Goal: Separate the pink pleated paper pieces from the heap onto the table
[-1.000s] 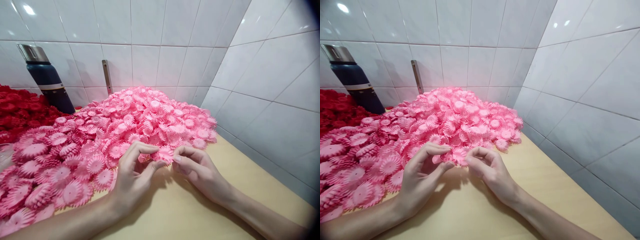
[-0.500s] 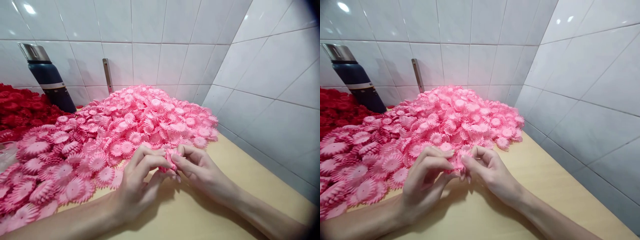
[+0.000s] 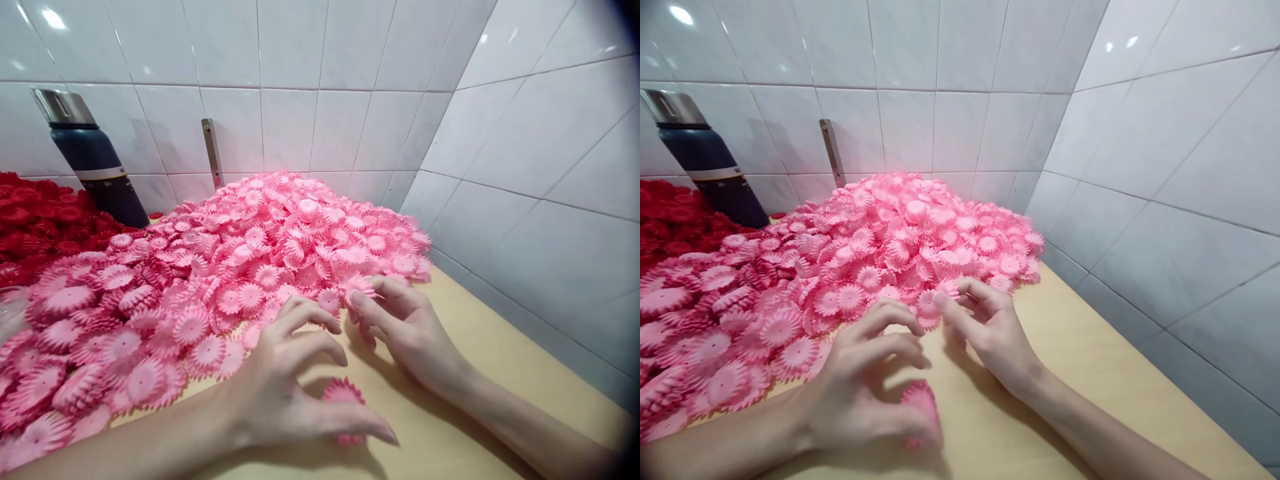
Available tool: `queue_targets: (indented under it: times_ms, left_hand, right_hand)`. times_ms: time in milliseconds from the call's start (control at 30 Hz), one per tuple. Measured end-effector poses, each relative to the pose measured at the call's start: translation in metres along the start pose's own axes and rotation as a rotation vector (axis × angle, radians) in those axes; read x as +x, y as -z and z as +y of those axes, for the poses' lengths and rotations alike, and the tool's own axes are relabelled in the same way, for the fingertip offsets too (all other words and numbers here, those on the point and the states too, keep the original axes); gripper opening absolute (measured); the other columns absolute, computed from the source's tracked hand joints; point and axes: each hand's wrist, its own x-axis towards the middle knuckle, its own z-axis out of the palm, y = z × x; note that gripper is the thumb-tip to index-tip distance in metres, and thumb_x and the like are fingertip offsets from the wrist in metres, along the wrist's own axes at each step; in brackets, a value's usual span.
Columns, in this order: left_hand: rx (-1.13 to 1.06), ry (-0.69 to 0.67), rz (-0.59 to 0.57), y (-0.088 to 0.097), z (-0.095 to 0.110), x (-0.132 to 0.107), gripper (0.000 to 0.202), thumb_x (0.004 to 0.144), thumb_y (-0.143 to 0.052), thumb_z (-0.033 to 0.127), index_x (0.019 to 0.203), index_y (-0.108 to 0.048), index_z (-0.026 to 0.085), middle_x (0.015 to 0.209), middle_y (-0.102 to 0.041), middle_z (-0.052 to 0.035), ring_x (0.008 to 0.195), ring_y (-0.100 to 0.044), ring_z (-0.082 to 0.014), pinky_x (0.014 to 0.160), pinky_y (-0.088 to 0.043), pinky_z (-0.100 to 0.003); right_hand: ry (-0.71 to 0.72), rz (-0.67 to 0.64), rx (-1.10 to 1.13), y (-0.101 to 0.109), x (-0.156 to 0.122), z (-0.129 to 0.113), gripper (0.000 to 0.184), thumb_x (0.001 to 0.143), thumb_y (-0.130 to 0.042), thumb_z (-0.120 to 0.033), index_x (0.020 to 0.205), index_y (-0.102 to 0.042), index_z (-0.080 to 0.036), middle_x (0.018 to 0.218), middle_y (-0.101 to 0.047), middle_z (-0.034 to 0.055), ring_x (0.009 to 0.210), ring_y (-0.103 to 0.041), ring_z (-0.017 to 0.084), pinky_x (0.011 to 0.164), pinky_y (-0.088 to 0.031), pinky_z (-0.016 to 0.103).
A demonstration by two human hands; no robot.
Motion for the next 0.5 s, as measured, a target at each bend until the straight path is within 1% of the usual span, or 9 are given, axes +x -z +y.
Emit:
queue_targets:
  times_ms: [67,133,167,233,300,400,500]
  left_hand:
    - [0.005,0.049,0.093,0.0007,-0.0021,0.0004,0.032,0.063,-0.083,0.031,0.082,-0.064,0.014,0.089,-0.063,-0.008,0.084,-0.061,-0.0186,0.071,-0.054,-0.029]
    - [0.014,0.105,0.151,0.0014,-0.0049,0.0,0.027,0.072,-0.076,0.023,0.095,-0.064,0.016,0.094,-0.066,-0.0081,0.089,-0.063,-0.018,0.078,-0.055,-0.031]
    - [0.013,0.125,0.152,0.0018,-0.0062,-0.0004,0.028,0.075,-0.074,0.021,0.101,-0.064,0.017,0.099,-0.067,-0.0085,0.093,-0.064,-0.0183,0.082,-0.055,-0.032]
    - [-0.009,0.134,0.119,0.0026,-0.0081,-0.0015,0.031,0.078,-0.071,0.019,0.108,-0.064,0.018,0.108,-0.069,-0.0096,0.1,-0.064,-0.0194,0.089,-0.054,-0.034]
    - [-0.052,0.132,0.072,0.0031,-0.009,-0.0027,0.031,0.078,-0.07,0.018,0.109,-0.067,0.018,0.11,-0.07,-0.0097,0.102,-0.065,-0.0203,0.09,-0.054,-0.034]
    - [-0.121,0.182,0.054,0.0025,-0.0089,-0.0034,0.026,0.079,-0.069,0.017,0.105,-0.07,0.019,0.105,-0.073,-0.0086,0.097,-0.069,-0.021,0.086,-0.057,-0.034]
    - [-0.177,0.282,0.114,0.0008,-0.0087,-0.0021,0.027,0.08,-0.068,0.019,0.107,-0.07,0.018,0.106,-0.073,-0.0088,0.093,-0.07,-0.0208,0.084,-0.059,-0.034]
  right_hand:
    - [0.032,-0.019,-0.063,-0.0011,-0.0011,-0.0002,0.024,0.081,-0.068,-0.038,0.072,-0.058,-0.018,0.07,-0.053,-0.0002,0.051,-0.048,0.009,0.045,-0.039,0.023]
    - [0.072,-0.066,-0.085,-0.0016,-0.0016,-0.0012,0.023,0.079,-0.07,-0.035,0.069,-0.06,-0.017,0.08,-0.054,0.0019,0.054,-0.049,0.008,0.045,-0.04,0.023]
    - [0.081,-0.104,-0.08,-0.002,-0.002,-0.0015,0.022,0.079,-0.071,-0.033,0.067,-0.061,-0.016,0.08,-0.055,0.0022,0.056,-0.05,0.008,0.046,-0.041,0.023]
    - [0.055,-0.203,-0.039,-0.0032,-0.0034,-0.0012,0.018,0.077,-0.072,-0.027,0.067,-0.063,-0.016,0.073,-0.057,0.0014,0.057,-0.052,0.01,0.05,-0.043,0.023]
    - [-0.008,-0.288,0.014,-0.0043,-0.005,0.0005,0.015,0.075,-0.074,-0.024,0.068,-0.064,-0.016,0.064,-0.059,0.0002,0.055,-0.051,0.01,0.049,-0.041,0.022]
    - [-0.071,-0.31,0.067,-0.004,-0.0056,0.003,0.014,0.073,-0.076,-0.025,0.07,-0.066,-0.016,0.062,-0.06,-0.0004,0.048,-0.048,0.008,0.043,-0.038,0.021]
    - [-0.05,-0.297,0.076,-0.0023,-0.0035,0.0024,0.014,0.077,-0.073,-0.03,0.074,-0.068,-0.017,0.059,-0.057,-0.0014,0.048,-0.048,0.008,0.044,-0.039,0.021]
